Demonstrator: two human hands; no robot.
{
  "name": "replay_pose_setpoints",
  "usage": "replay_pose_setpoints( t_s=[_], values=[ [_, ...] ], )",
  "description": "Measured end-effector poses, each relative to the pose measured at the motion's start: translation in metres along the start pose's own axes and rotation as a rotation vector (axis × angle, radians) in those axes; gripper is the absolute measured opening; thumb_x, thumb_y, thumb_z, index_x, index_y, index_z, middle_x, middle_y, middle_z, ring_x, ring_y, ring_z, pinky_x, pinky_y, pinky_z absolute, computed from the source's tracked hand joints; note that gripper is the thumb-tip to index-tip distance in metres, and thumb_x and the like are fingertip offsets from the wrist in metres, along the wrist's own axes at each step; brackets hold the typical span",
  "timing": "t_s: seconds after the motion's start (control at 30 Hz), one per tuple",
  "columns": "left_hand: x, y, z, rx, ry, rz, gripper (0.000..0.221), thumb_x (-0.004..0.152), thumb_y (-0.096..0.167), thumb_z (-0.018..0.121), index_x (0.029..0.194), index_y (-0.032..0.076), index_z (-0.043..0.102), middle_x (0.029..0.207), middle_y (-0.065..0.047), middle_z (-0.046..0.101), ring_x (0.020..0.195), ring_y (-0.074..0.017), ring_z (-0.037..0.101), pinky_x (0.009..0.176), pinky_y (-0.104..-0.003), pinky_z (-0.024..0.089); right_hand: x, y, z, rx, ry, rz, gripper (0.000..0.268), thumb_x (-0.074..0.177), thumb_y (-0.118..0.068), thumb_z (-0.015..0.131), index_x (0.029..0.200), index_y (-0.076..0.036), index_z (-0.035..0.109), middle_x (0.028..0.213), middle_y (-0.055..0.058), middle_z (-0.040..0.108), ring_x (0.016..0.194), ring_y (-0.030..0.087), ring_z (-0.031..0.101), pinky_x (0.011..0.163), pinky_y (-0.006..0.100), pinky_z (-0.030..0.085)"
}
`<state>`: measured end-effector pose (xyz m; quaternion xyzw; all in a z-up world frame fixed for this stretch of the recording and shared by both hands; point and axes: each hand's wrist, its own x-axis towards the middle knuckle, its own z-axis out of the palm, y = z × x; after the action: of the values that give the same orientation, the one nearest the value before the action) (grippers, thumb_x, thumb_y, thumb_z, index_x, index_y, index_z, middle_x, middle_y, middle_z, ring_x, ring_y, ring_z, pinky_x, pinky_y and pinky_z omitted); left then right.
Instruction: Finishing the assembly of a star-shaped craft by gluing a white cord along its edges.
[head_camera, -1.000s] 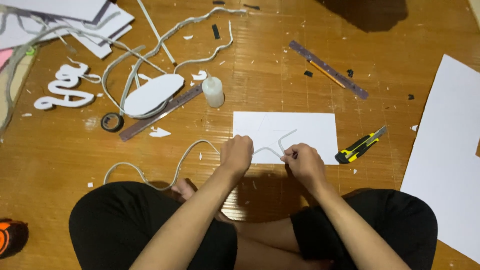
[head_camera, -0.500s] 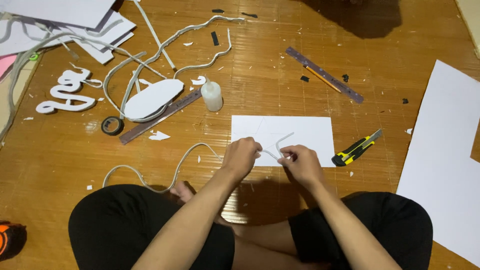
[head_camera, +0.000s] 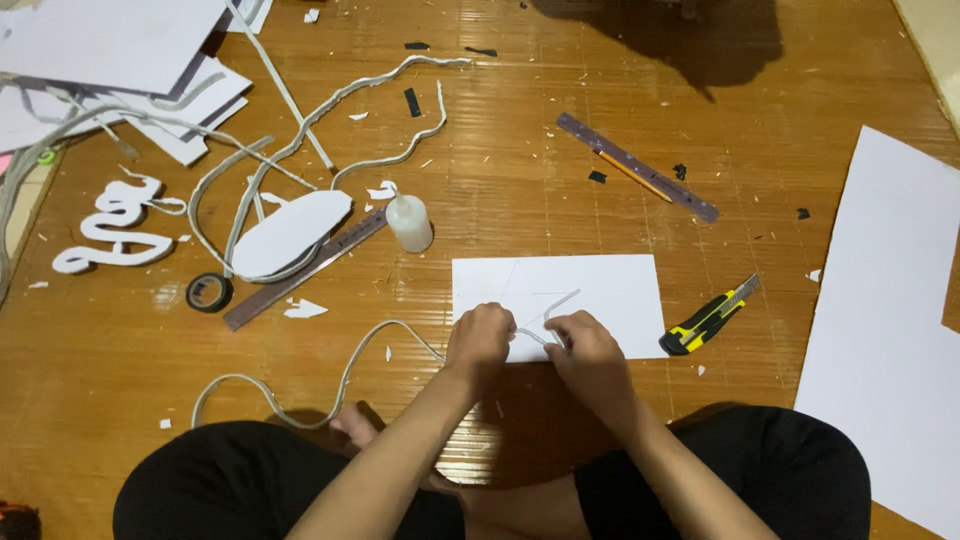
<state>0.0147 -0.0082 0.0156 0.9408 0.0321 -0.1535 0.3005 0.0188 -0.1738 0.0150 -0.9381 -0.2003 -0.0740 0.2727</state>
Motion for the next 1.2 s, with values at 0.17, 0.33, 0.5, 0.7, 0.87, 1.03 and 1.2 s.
replay_pose_setpoints(
  t_s=[0.17,0.33,0.5,0.7,0.87,1.03,1.2],
  values=[
    [0.003,-0.001,0.002,-0.016,0.015,-0.001,0.011,0.083,0.009,0.059,0.086,0.006,0.069,0.082,-0.011,0.066,0.084,-0.0314,0.067,0.074,-0.042,0.055,0.007,-0.007,0.001,-0.06,-0.1,-0.047,0.013,0.071,-0.021,0.073,0.083,-0.02,0.067,0.07,-0.004,0.054,0.072,0.014,0.058,0.065,0.025,0.051],
    [0.006,-0.006,0.007,0.026,0.047,0.019,0.009,0.082,0.009,0.06,0.082,0.007,0.069,0.078,-0.008,0.065,0.08,-0.0292,0.068,0.072,-0.042,0.055,0.011,-0.012,0.011,-0.127,-0.167,-0.111,0.006,0.078,-0.023,0.069,0.08,-0.018,0.066,0.07,-0.004,0.057,0.074,0.015,0.058,0.068,0.028,0.049],
    [0.003,-0.004,0.002,0.031,0.029,0.007,0.009,0.081,0.011,0.061,0.082,0.009,0.07,0.078,-0.007,0.066,0.082,-0.0296,0.068,0.074,-0.043,0.055,0.012,-0.001,0.03,-0.139,-0.114,-0.189,0.004,0.075,-0.019,0.069,0.075,-0.019,0.066,0.066,-0.005,0.056,0.069,0.014,0.057,0.064,0.027,0.045],
    [-0.003,0.003,-0.003,0.02,0.036,0.003,0.01,0.082,0.01,0.061,0.085,0.008,0.07,0.08,-0.008,0.067,0.083,-0.0298,0.068,0.075,-0.042,0.055,0.001,-0.001,0.02,-0.255,0.043,-0.246,0.007,0.076,-0.019,0.071,0.071,-0.019,0.065,0.063,-0.004,0.054,0.064,0.014,0.056,0.06,0.026,0.044],
    [-0.001,0.0,0.0,-0.031,0.036,-0.011,0.009,0.082,0.012,0.061,0.083,0.009,0.07,0.081,-0.01,0.067,0.085,-0.0324,0.067,0.076,-0.045,0.054,-0.009,0.003,0.009,-0.232,-0.01,-0.147,0.005,0.074,-0.019,0.071,0.071,-0.02,0.066,0.063,-0.004,0.055,0.064,0.014,0.056,0.06,0.026,0.045],
    [-0.006,0.002,-0.002,-0.043,0.059,0.004,0.01,0.082,0.012,0.061,0.082,0.008,0.07,0.082,-0.012,0.067,0.085,-0.0344,0.067,0.077,-0.046,0.053,-0.019,0.025,0.021,-0.271,0.019,-0.111,0.006,0.074,-0.023,0.071,0.073,-0.022,0.066,0.065,-0.006,0.054,0.066,0.012,0.055,0.062,0.026,0.044],
    [-0.001,-0.005,0.006,-0.01,0.063,-0.015,0.008,0.081,0.016,0.064,0.083,0.014,0.071,0.08,-0.006,0.068,0.084,-0.029,0.068,0.077,-0.043,0.054,-0.008,0.009,0.002,-0.059,-0.262,0.178,0.003,0.077,-0.022,0.068,0.079,-0.021,0.069,0.072,-0.003,0.062,0.075,0.014,0.061,0.068,0.026,0.05]
  ],
)
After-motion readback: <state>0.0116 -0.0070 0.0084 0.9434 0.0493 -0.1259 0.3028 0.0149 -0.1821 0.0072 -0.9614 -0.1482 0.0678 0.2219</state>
